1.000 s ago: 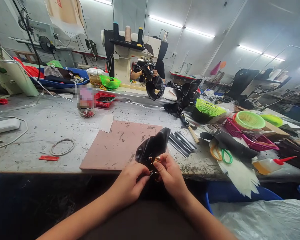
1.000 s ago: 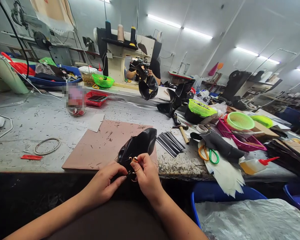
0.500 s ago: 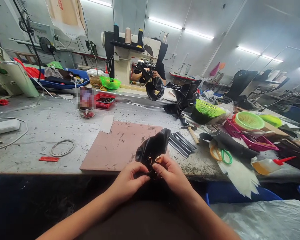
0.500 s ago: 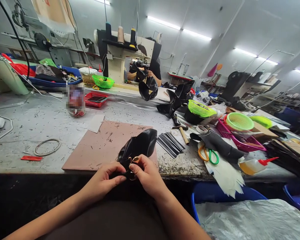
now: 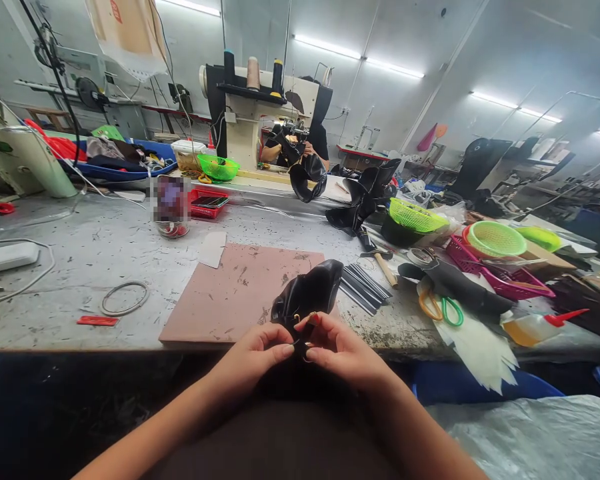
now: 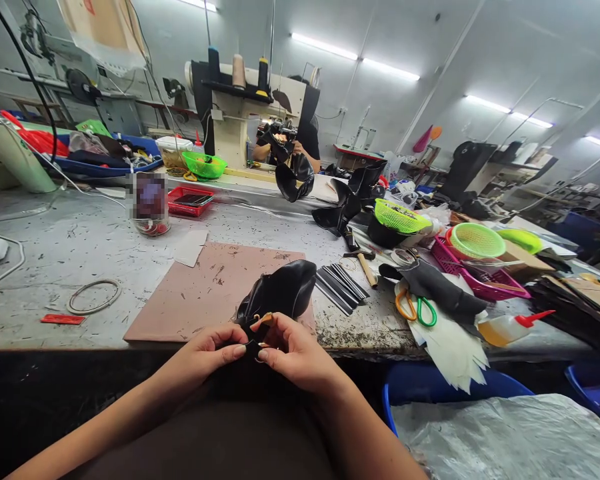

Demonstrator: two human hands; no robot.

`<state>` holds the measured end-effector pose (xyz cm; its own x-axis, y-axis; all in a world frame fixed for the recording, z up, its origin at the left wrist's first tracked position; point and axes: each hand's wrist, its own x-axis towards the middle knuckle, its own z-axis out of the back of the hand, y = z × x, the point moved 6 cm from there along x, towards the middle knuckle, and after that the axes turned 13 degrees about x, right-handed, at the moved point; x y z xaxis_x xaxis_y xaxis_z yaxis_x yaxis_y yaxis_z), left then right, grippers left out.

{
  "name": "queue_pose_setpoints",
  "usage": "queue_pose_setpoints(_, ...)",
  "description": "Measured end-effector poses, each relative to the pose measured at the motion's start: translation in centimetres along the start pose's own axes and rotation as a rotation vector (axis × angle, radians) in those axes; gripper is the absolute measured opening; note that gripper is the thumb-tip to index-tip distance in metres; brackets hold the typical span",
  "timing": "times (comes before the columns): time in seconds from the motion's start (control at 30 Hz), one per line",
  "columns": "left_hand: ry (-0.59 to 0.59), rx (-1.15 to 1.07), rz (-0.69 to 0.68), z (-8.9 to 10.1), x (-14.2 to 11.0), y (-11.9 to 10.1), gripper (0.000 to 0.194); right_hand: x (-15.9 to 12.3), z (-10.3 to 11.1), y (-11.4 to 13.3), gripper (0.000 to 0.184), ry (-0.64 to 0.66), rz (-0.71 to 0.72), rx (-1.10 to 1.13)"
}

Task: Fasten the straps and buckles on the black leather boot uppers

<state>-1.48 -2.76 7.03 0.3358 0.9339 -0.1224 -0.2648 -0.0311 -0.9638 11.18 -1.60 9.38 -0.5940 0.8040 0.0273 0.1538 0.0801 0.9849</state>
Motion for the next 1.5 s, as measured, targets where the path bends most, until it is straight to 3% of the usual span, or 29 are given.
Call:
queue_pose_setpoints(0.13, 0.045, -0.165, 0.053, -0.2, -0.1, -0.1, 0.029, 0.2, 0.0, 0.3, 0.036, 0.045, -0.02, -0.028)
queue_pose_setpoints(0.3, 0.033, -0.278, 0.099, -0.4, -0.1, 0.1, 0.034, 0.6, 0.1, 0.2, 0.034, 0.057, -0.036, 0.113)
queue_pose_setpoints(0.47, -0.059, -0.261, 0.002, 0.0, -0.1, 0.8, 0.029, 0.3, 0.5, 0.3, 0.033, 0.066, -0.056, 0.104)
queue_pose_setpoints(0.67, -0.199, 0.131, -0.274, 1.0, -0.3, -0.7, 0.019, 0.5, 0.7, 0.9, 0.026, -0.017, -0.019, -0.073)
queue_pose_setpoints(0.8, -0.223, 0.394, -0.265, 0.8, -0.6, -1.4, 0.015, 0.5, 0.4, 0.6, 0.023, 0.011, 0.017, -0.125)
queue_pose_setpoints(0.87, -0.252, 0.48, -0.218, 0.6, -0.7, -1.4, 0.013, 0.4, 0.6, 0.9, 0.018, -0.059, 0.101, -0.264)
queue_pose_setpoints(1.0, -0.309, 0.623, -0.234, -0.2, -0.9, -1.6, 0.01, -1.0, -0.1, 2.2, 0.014, -0.278, 0.381, -0.78)
queue_pose_setpoints(1.13, -0.319, 0.707, -0.265, -1.0, -1.2, -1.9, 0.011, -2.5, -2.3, 2.5, 0.015, -0.342, 0.601, -1.19)
queue_pose_setpoints(1.37, -0.319, 0.668, -0.201, -1.3, -1.2, -1.4, 0.009, -3.4, -4.1, 2.7, 0.03, -0.368, 0.763, -1.446)
queue_pose_setpoints(1.5, -0.337, 0.641, -0.188, -1.3, -1.2, -1.4, 0.009, -3.5, -4.1, 2.8, 0.03, -0.373, 0.759, -1.456)
